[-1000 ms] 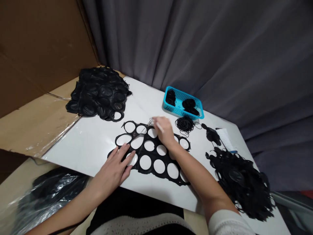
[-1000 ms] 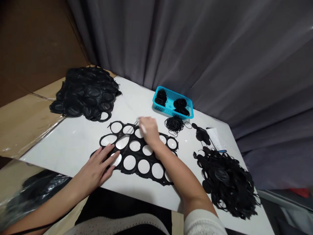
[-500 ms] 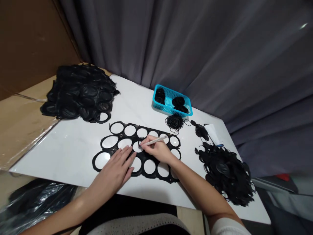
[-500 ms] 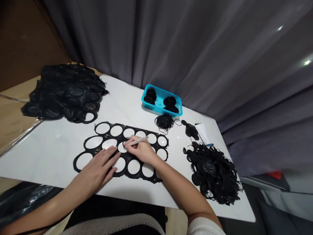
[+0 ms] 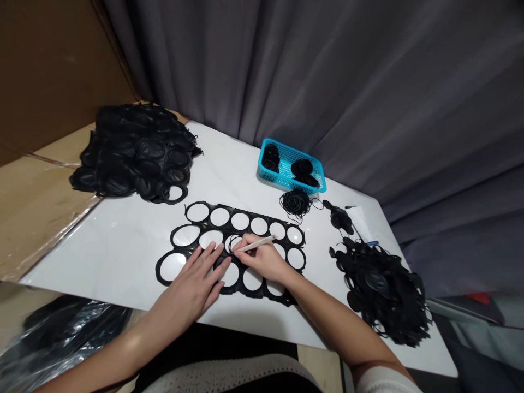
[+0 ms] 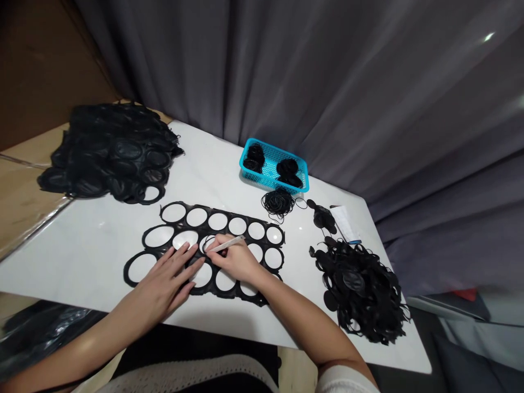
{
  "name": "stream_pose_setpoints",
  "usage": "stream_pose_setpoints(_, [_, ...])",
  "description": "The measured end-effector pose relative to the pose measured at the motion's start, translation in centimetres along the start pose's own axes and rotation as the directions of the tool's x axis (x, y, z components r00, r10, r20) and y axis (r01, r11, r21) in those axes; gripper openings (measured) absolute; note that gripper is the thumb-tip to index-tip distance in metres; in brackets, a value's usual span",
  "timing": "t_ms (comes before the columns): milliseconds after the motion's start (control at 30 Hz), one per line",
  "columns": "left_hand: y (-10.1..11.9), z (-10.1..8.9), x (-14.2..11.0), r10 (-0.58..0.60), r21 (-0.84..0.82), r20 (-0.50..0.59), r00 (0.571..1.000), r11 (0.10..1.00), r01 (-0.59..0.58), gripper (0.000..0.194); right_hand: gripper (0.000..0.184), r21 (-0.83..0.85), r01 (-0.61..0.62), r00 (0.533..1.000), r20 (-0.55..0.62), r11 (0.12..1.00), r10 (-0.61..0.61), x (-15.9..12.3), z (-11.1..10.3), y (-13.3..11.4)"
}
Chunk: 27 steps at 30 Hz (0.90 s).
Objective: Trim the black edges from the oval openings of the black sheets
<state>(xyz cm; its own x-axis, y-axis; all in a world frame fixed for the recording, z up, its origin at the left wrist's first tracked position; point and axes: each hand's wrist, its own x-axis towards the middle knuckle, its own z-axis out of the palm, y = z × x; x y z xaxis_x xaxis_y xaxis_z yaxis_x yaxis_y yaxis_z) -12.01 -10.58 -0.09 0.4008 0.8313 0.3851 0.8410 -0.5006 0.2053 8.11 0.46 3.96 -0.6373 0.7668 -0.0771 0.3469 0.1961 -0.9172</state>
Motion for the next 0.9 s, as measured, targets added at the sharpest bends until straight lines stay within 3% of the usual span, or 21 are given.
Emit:
stream_pose_setpoints(267, [0.0,0.0,0.0,-0.012,-0.011,0.000,1.000,1.000,0.012,0.042,0.012,-0.005,-0.020,1.000,-0.015,1.000,0.020,0.0,-0.3,-0.5])
stream_pose_setpoints(400, [0.1,-0.2,0.0,-0.012,-0.015,0.001,1.000,1.000,0.012,0.044,0.015,-0.120,0.099,0.994,-0.023,0.988,-0.103,-0.5,0.0,-0.1])
stream_pose_setpoints(467, [0.1,-0.3,0.1,-0.004,-0.008,0.004,1.000,1.000,0.004,0.045,0.013,-0.252,0.234,0.971,0.010,0.939,-0.239,-1.1,0.6,0.5])
stream_pose_setpoints(567, [0.0,-0.3,0.1,0.005,0.015,0.016,1.000,1.000,-0.005,0.044,0.011,-0.484,0.416,0.906,0.149,0.770,-0.396,-1.4,1.2,1.5])
stream_pose_setpoints(633, [0.0,-0.2,0.1,0.009,0.028,0.025,1.000,1.000,-0.009,0.044,0.016,-0.569,0.435,0.890,0.157,0.698,-0.427,-0.6,0.6,2.0])
stream_pose_setpoints(667, [-0.1,-0.2,0.1,0.011,0.032,0.026,1.000,0.999,-0.012,0.044,0.018,-0.595,0.398,0.898,0.095,0.699,-0.430,0.1,-0.2,2.3])
stream_pose_setpoints(733, [-0.3,-0.2,0.0,0.023,0.038,0.021,1.000,0.999,-0.024,0.044,0.020,-0.605,0.245,0.897,-0.154,0.757,-0.414,1.7,-2.5,2.6])
stream_pose_setpoints(800, [-0.5,-0.3,-0.1,0.032,0.041,0.020,0.999,0.999,-0.033,0.044,0.019,-0.518,0.073,0.852,-0.411,0.852,-0.323,2.8,-5.1,2.7])
stream_pose_setpoints(867, [-0.7,-0.4,-0.2,0.028,0.041,0.029,0.999,0.999,-0.029,0.044,0.017,-0.376,-0.001,0.821,-0.529,0.927,-0.214,2.9,-7.1,2.5])
stream_pose_setpoints(900, [-0.7,-0.5,-0.1,0.020,0.038,0.031,0.999,0.999,-0.021,0.044,0.016,-0.314,-0.010,0.829,-0.533,0.949,-0.167,2.5,-7.6,2.3])
